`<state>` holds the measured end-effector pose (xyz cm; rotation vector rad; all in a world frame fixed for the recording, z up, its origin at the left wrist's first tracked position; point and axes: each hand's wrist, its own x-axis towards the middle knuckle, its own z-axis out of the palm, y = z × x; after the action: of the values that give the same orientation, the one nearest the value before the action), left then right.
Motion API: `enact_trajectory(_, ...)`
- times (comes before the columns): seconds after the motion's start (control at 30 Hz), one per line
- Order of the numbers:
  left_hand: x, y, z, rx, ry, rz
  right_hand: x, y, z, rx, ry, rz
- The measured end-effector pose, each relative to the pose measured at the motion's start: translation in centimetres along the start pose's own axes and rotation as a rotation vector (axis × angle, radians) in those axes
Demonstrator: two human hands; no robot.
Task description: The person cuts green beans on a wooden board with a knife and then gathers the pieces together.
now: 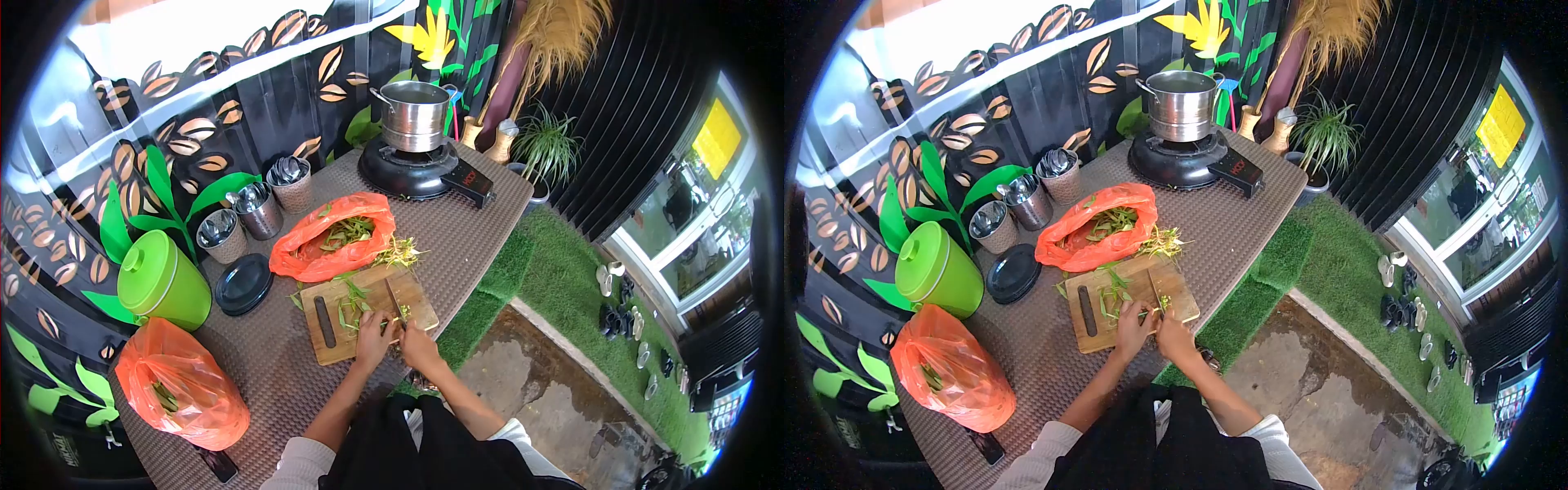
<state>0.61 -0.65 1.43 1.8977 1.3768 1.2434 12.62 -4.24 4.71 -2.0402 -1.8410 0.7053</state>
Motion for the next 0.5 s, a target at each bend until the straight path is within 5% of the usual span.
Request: enact_trajectory(0.5,-0.1,-0.9,0.3,-0.034,0.001,0.038,-0.8,-1.0,0.5,-0.044,0.002,0.079)
